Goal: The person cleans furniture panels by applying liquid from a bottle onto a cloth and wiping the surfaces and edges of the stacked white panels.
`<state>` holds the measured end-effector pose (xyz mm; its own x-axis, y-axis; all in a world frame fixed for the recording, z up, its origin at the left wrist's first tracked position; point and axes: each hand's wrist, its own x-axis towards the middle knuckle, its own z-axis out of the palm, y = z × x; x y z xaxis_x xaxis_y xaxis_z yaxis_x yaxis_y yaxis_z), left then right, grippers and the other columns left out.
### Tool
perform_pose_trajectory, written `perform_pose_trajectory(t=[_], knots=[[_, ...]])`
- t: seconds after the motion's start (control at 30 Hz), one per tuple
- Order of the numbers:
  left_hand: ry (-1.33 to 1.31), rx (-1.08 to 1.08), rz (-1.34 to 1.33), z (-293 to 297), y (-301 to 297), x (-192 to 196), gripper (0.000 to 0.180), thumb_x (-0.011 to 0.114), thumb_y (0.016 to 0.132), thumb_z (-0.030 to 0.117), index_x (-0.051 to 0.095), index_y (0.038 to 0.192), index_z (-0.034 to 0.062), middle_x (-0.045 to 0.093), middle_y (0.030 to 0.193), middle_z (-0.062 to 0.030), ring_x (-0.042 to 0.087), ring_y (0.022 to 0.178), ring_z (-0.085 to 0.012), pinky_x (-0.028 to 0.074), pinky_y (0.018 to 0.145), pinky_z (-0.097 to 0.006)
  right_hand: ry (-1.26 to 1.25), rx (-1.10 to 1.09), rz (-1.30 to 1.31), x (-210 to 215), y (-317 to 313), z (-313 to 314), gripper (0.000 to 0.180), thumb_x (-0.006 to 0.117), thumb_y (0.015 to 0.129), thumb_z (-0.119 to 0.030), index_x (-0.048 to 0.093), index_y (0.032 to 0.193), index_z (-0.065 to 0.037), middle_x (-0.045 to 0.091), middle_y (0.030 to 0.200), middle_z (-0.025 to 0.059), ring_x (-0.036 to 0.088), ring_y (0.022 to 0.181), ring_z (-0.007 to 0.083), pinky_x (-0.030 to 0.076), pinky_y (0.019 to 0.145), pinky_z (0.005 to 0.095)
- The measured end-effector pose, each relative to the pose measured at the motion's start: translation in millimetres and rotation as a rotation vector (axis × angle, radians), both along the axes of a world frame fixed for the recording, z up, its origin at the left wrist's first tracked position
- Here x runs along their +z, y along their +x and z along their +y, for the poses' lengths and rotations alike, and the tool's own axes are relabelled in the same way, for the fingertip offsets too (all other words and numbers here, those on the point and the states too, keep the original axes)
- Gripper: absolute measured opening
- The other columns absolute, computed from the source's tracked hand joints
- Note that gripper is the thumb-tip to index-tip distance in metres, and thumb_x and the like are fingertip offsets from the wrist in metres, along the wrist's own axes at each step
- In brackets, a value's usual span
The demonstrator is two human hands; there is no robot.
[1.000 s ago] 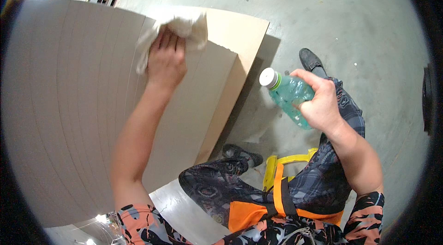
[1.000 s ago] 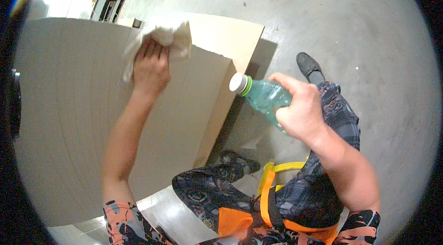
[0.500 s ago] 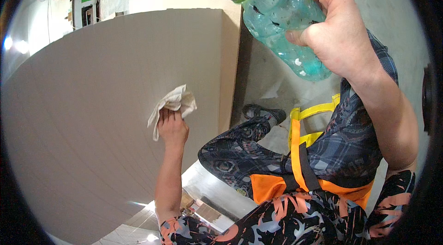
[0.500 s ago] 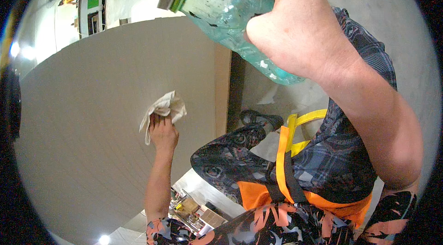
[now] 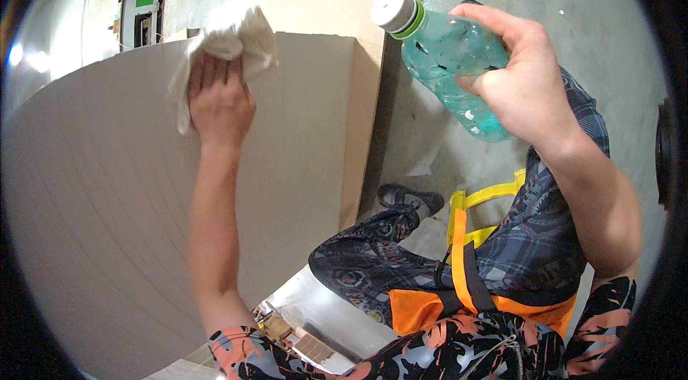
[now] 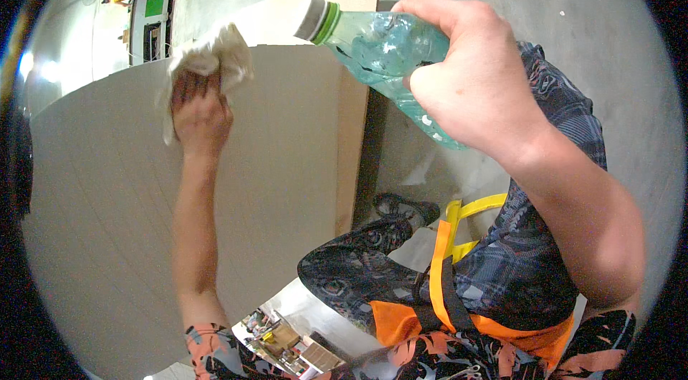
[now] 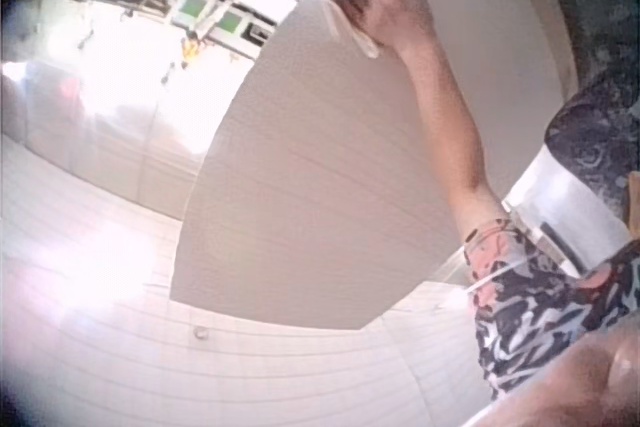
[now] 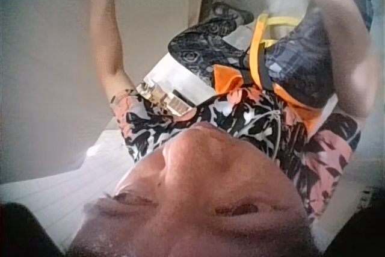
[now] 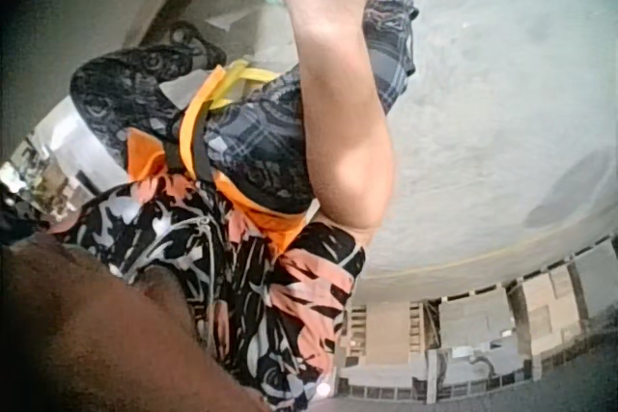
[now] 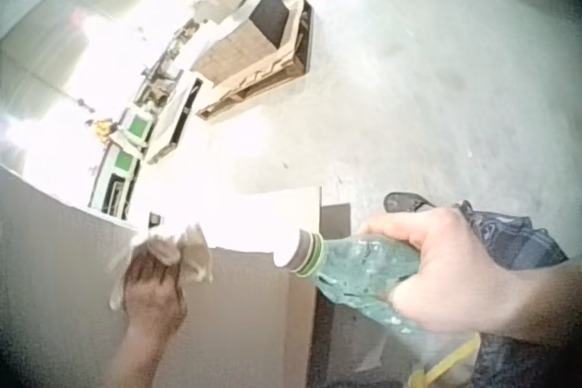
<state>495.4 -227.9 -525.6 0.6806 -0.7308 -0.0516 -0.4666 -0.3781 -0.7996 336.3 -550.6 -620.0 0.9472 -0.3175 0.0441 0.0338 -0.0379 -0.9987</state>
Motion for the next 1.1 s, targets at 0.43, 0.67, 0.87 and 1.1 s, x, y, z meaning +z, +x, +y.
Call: perform_pose_trajectory(t=[0.43,0.67,0.87,1.1], knots=[[-0.069,0.302,0.080,120,-145,23,0.057,0.064,0.076,0.015,0.057,0.132,0.0118,0.057,0.131,-0.0138,0.048,0.127,-0.0361,0.027,0.114,-0.051,-0.195,0.051,0.071,8,5,1,0.039,0.066,0.066,0.006,0.066,0.104,-0.002,0.070,0.089,0.0065,0.065,0.086,0.0133,0.050,0.081,0.0285],[-0.085,0.234,0.041,110,-128,36,0.059,0.065,0.073,0.014,0.058,0.132,0.0160,0.060,0.129,-0.0124,0.048,0.128,-0.0340,0.025,0.115,-0.051,-0.148,0.046,0.043,10,5,1,0.037,0.055,0.064,0.001,0.068,0.099,-0.003,0.069,0.090,0.0193,0.069,0.087,0.0343,0.053,0.079,0.0356],[-0.133,0.017,-0.023,0,-4,47,0.042,0.063,0.078,0.017,0.065,0.120,0.0166,0.063,0.124,-0.0083,0.051,0.125,-0.0273,0.028,0.115,-0.042,-0.169,0.025,0.120,14,11,6,0.039,0.057,0.064,-0.001,0.068,0.101,-0.006,0.069,0.090,0.0184,0.068,0.087,0.0341,0.053,0.079,0.0366],[-0.087,0.077,-0.135,27,-39,60,0.049,0.059,0.085,0.020,0.055,0.133,0.0139,0.056,0.131,-0.0137,0.048,0.126,-0.0327,0.031,0.112,-0.046,-0.155,0.051,0.116,13,9,9,0.037,0.058,0.065,-0.001,0.069,0.099,-0.009,0.069,0.088,0.0181,0.068,0.086,0.0353,0.052,0.076,0.0387]])
